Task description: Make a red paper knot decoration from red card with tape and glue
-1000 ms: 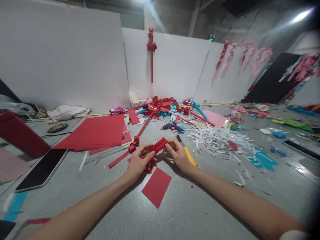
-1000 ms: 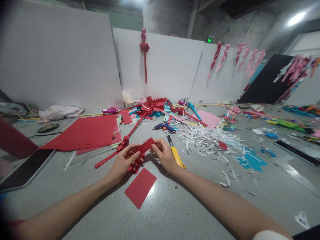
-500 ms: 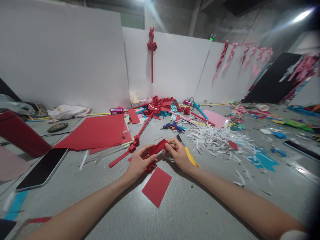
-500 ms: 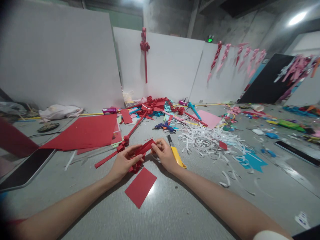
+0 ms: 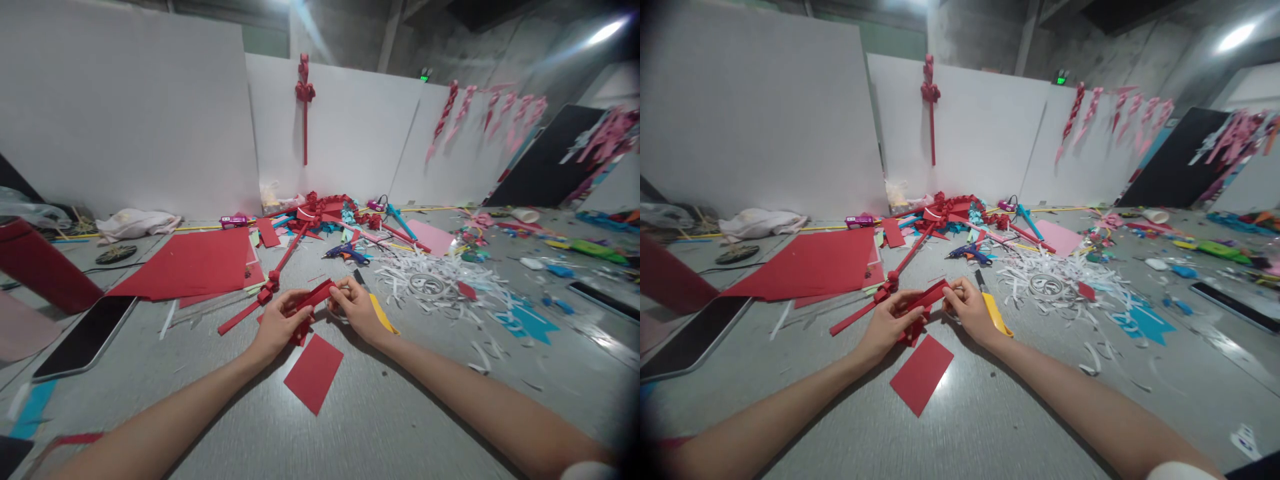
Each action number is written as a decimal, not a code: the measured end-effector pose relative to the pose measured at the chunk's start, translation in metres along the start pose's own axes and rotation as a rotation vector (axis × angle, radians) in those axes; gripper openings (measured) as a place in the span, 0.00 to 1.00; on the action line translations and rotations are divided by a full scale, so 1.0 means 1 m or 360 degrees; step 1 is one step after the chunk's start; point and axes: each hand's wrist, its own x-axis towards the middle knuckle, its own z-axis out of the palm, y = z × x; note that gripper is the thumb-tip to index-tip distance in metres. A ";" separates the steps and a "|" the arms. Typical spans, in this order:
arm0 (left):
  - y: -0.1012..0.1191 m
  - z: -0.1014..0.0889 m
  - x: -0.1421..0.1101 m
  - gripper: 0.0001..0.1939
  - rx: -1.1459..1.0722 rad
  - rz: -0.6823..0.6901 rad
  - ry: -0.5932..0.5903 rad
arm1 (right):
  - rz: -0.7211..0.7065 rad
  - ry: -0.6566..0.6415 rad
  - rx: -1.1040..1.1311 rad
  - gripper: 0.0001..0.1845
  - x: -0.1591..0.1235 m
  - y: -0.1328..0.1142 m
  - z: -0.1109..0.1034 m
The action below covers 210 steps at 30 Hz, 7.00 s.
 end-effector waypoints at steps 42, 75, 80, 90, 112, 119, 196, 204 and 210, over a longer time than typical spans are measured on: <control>-0.005 -0.001 0.001 0.24 -0.0040 -0.0054 -0.0001 | -0.0231 0.0193 -0.0356 0.15 -0.001 -0.002 -0.002; -0.011 -0.002 0.003 0.23 -0.0019 -0.0056 -0.0060 | -0.0253 0.0267 -0.0326 0.15 -0.001 0.002 -0.004; -0.012 -0.003 0.003 0.24 -0.0003 -0.0060 -0.0056 | -0.0247 0.0264 -0.0332 0.16 -0.001 0.000 -0.003; -0.008 -0.002 0.002 0.22 0.0007 -0.0053 -0.0068 | -0.0272 0.0272 -0.0349 0.14 -0.002 0.000 -0.003; -0.014 -0.004 0.003 0.21 -0.0002 -0.0030 -0.0117 | -0.0228 0.0225 -0.0209 0.21 -0.001 0.000 -0.002; -0.010 -0.003 0.002 0.22 0.0037 -0.0091 -0.0017 | -0.0191 0.0212 -0.0382 0.16 -0.003 -0.001 -0.003; -0.005 -0.004 0.002 0.24 0.0063 0.0035 -0.0144 | -0.0079 0.0026 -0.0106 0.21 0.002 -0.009 -0.004; -0.009 -0.002 0.005 0.26 0.0062 -0.0027 -0.0017 | -0.0012 0.0148 -0.0122 0.20 0.005 0.005 -0.009; -0.011 -0.006 0.009 0.26 -0.0152 -0.0065 0.0106 | -0.0086 0.0329 -0.0086 0.20 0.009 0.003 -0.013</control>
